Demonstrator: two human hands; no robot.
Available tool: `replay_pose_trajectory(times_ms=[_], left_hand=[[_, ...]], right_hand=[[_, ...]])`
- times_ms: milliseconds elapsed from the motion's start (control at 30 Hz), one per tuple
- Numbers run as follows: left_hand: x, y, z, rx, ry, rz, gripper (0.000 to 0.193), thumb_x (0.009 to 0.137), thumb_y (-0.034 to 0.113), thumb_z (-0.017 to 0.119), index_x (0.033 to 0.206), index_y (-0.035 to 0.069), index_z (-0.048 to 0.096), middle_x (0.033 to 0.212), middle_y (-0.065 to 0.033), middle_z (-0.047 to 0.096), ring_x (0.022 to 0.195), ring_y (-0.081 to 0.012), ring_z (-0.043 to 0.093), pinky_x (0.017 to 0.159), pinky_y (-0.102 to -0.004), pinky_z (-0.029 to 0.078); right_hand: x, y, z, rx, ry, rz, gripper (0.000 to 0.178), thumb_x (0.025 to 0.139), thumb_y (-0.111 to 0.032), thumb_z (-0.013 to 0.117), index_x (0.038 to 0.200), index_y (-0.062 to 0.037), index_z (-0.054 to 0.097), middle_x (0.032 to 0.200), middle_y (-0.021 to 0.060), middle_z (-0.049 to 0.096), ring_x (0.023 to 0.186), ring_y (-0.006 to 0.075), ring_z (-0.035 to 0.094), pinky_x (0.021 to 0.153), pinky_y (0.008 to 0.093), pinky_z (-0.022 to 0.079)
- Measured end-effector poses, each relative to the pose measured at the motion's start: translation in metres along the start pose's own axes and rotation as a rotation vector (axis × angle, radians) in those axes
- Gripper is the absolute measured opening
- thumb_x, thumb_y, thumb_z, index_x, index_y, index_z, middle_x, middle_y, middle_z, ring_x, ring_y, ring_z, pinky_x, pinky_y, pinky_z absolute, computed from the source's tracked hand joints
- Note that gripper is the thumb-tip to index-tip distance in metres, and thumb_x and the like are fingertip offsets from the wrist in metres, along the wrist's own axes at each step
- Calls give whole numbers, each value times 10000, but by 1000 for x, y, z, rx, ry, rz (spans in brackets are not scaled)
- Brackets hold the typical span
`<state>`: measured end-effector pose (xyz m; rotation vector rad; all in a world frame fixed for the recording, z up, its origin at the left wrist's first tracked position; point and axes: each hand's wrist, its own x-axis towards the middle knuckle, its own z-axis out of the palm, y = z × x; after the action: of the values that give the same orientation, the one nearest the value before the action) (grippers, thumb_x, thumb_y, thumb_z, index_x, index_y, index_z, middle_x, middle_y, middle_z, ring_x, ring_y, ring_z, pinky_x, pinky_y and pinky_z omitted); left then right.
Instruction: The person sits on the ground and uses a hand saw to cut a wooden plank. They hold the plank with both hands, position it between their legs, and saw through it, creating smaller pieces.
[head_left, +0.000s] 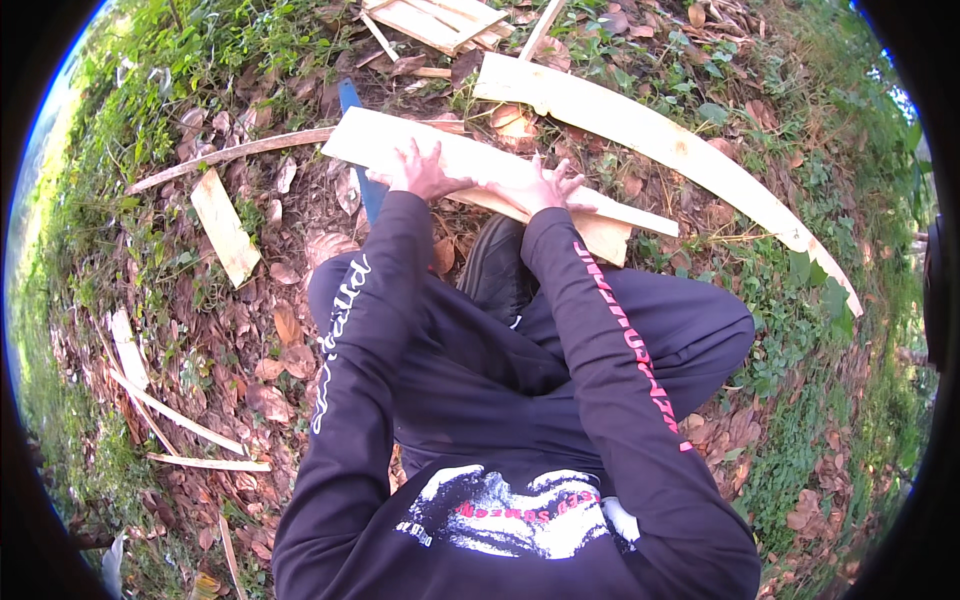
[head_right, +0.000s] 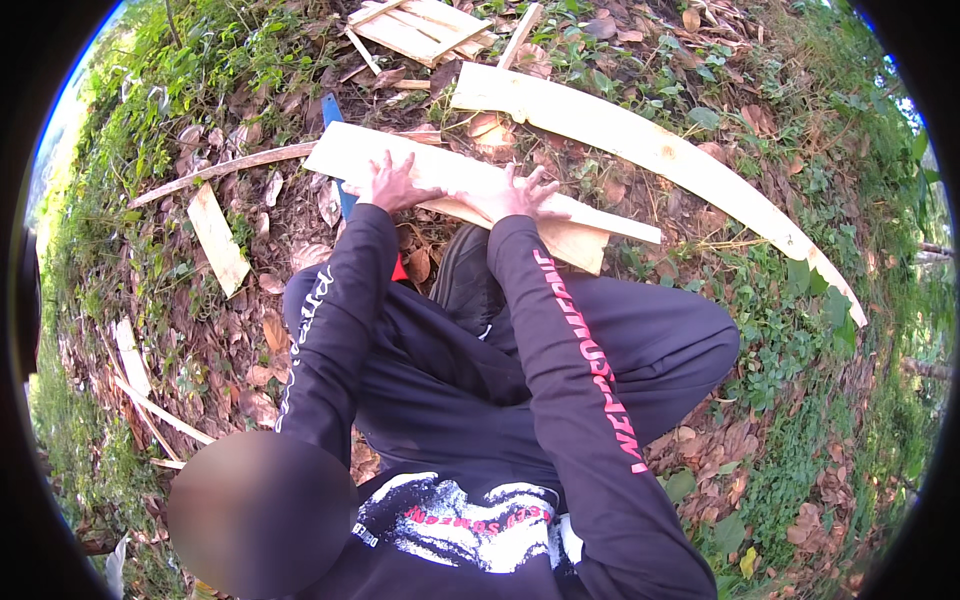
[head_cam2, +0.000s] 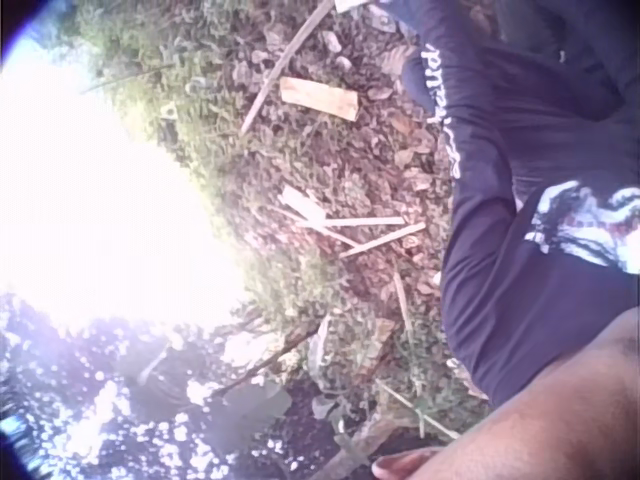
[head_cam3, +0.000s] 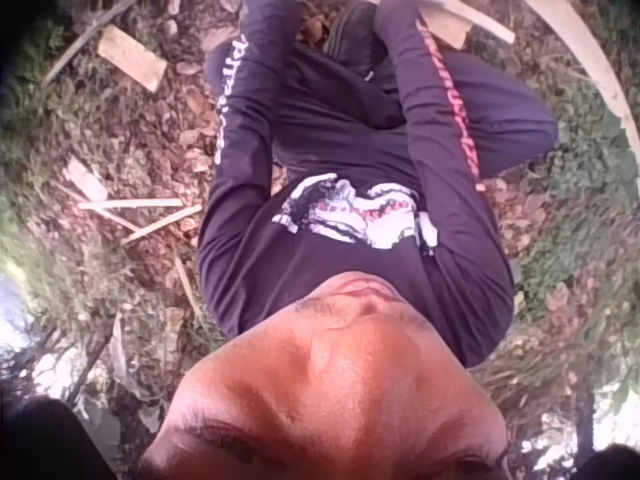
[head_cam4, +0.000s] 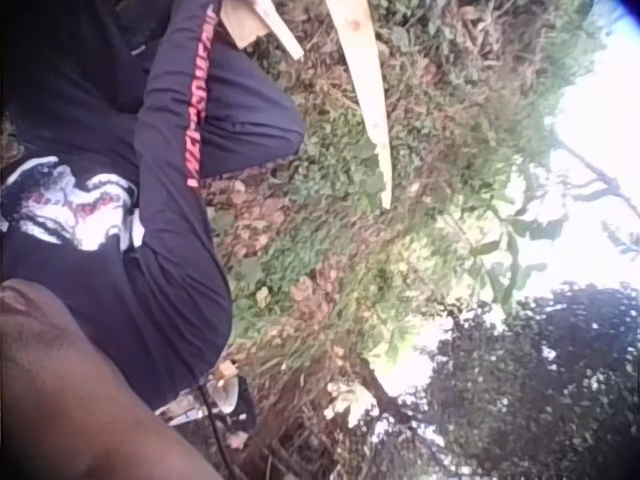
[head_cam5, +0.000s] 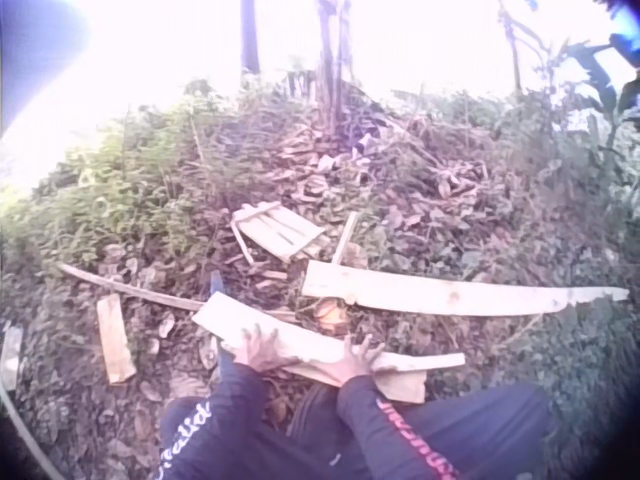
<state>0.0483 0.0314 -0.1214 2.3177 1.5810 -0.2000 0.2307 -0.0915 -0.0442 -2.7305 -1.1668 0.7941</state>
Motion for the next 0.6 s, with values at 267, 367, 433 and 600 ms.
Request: replay_pose_trajectory(times_ms=[267,367,433,600], left_hand=[[-19,21,-30,11,32,105,1282,595,921,533,1466,-4,357,1453,-407,282,1430,-484,193,1161,-594,23],[-16,16,-26,19,61,118,1256,613,914,527,1457,-4,375,1447,-404,298,1430,-479,198,1163,-589,26],[-17,16,-26,16,51,121,1258,614,916,524,1457,-6,374,1448,-399,302,1431,-478,198,1166,-585,28],[-12,13,-21,72,44,92,1256,628,919,505,1466,-4,356,1455,-367,328,1428,-482,200,1167,-587,33]], right_hand=[[1,3,-8,-7,-88,47,1263,523,-926,584,1536,-246,258,1604,210,75,1444,513,-18,1012,811,-3],[4,2,-5,-5,-91,46,1254,526,-929,578,1533,-252,263,1604,202,90,1447,503,-20,1016,807,-19],[4,3,-5,-2,-99,53,1262,520,-930,581,1534,-251,260,1606,192,93,1450,495,-22,1020,802,-34],[4,3,-10,6,-149,61,1321,468,-947,585,1544,-276,217,1610,181,83,1451,486,-63,1014,804,-53]])
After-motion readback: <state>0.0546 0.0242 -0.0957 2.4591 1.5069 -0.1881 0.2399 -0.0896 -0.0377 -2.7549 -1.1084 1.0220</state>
